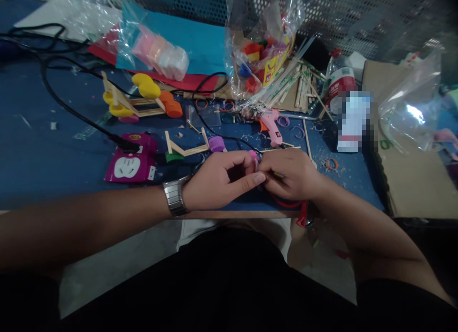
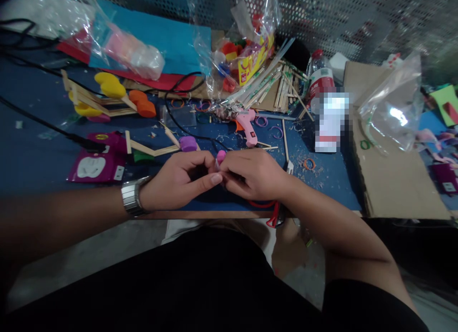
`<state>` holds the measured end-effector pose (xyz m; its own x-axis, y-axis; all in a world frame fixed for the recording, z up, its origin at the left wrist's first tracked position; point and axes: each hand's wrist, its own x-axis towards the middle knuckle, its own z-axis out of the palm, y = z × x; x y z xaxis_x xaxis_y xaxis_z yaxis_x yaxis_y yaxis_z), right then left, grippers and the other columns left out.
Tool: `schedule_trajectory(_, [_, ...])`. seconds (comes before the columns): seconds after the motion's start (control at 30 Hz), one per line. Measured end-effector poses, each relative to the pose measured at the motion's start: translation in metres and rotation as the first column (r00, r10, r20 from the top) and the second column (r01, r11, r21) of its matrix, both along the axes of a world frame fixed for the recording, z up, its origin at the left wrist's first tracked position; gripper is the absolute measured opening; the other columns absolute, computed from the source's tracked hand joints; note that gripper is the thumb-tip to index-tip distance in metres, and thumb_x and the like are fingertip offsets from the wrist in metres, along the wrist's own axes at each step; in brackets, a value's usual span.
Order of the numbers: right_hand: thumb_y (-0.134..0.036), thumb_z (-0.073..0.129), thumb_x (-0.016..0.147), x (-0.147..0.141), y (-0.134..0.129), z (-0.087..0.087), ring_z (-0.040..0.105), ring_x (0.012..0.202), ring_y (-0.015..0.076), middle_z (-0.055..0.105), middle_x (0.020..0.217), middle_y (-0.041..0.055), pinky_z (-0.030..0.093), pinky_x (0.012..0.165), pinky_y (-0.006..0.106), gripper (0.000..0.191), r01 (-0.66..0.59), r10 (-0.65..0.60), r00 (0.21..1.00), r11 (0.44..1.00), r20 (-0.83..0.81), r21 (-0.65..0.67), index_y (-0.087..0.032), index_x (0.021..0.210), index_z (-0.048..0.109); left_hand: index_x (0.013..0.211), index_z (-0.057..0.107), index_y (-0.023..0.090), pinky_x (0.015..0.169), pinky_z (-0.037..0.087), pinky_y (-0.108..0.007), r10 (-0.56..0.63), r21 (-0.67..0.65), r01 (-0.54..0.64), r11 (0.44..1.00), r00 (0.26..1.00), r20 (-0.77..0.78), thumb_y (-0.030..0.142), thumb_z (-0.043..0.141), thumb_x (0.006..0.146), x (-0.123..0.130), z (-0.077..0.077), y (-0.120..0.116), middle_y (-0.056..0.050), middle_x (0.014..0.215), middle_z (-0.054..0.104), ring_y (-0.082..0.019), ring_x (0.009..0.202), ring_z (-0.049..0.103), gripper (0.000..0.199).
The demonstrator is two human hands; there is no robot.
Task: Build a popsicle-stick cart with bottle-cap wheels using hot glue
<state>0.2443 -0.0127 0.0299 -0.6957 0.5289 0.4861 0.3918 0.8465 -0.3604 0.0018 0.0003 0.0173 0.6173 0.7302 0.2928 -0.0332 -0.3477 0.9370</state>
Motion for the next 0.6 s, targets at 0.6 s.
schedule_trajectory(0.6, [-0.028,0.059,0.12,-0.0024,-0.001,-0.0009,0.059,0.071,0.0135,0.067,0.078,-0.0024,0.044,0.068,0.026,0.026,0.007,-0.007,1.0,1.0,-0.029,-0.008,-0.024,0.094,0.06,0.084,0.057,0.021,0.068,0.043,-0.025,0.006,0.146,-0.001,0.989,0.999,-0.036,0.023,0.058,0.116,-0.0018,-0.0001,-0.0006,0.005,0.076,0.057,-0.011,0.069,0.051,0.032])
